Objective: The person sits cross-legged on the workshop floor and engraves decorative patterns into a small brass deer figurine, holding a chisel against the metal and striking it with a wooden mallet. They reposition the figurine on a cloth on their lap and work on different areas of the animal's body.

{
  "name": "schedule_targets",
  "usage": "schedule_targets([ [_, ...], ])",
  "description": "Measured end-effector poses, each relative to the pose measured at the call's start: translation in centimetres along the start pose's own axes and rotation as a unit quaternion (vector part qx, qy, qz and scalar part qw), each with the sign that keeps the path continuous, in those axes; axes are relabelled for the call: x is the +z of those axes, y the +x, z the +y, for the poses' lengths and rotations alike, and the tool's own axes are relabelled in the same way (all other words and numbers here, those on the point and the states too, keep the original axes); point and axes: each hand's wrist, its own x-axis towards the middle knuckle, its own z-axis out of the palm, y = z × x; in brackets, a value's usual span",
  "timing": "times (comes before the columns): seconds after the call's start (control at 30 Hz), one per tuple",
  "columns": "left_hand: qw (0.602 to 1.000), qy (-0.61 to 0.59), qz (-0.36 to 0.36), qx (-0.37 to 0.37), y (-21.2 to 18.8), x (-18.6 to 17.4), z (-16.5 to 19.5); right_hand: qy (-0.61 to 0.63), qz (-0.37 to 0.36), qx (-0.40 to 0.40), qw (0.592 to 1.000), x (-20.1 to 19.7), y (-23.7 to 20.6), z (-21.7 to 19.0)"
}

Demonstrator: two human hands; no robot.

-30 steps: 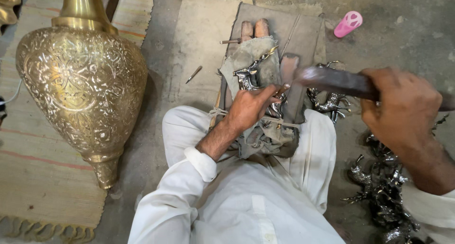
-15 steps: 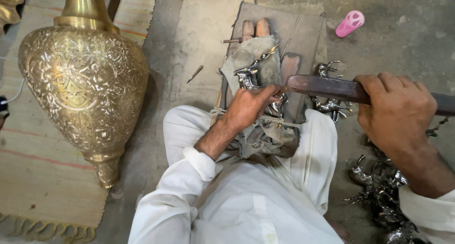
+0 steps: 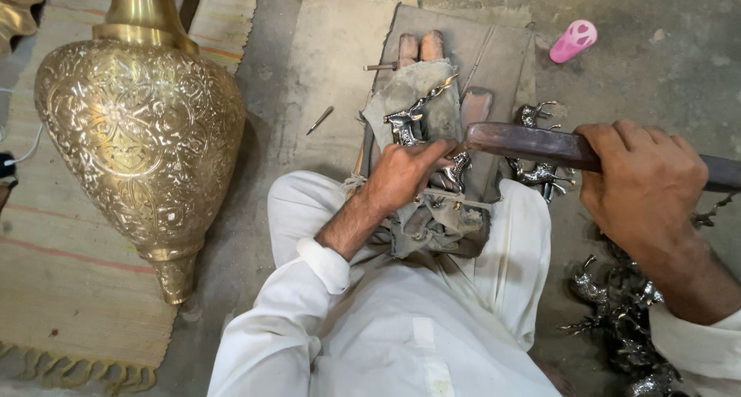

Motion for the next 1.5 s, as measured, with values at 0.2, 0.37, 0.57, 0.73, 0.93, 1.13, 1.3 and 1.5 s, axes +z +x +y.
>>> schedule_targets([
  [0.2,0.999,0.022,-0.014,-0.025,-0.1,-0.1,-0.3,-0.03,-0.009,-0.015,0.999,0.1,0.1,-0.1],
  [0.37,1.0,0.001,0.008,0.004,-0.3,-0.2,-0.4,0.135,0.029,0.064,0.988,-0.1,0.3,-0.3],
  [0.57,1.0,0.005,0.02,0.021,-0.4,-0.2,-0.9,0.067,0.032,0.006,0.997,-0.3,0.8,-0.7],
  [0.73,1.0,-0.007,0.001,-0.005,-0.8,-0.2,-1.0,-0.008,-0.008,-0.031,0.999,-0.5,1.2,-0.8],
  [0.93,1.0,-0.018,0.016,0.002,-0.7,-0.3,-1.1,-0.01,-0.033,-0.012,0.999,-1.0,1.6,-1.3],
  [1.13,0.998,-0.04,0.036,0.014,-1.0,-0.3,-1.0,0.076,-0.002,-0.007,0.997,-0.9,1.7,-1.0],
  [1.3,0.999,-0.033,0.033,0.022,-1.0,-0.4,-1.2,-0.01,-0.01,-0.031,0.999,-0.2,1.6,-0.7],
  [1.5,0.998,-0.053,0.012,-0.005,-0.8,-0.8,-1.1,-0.063,-0.035,-0.041,0.997,0.3,1.3,-0.5],
])
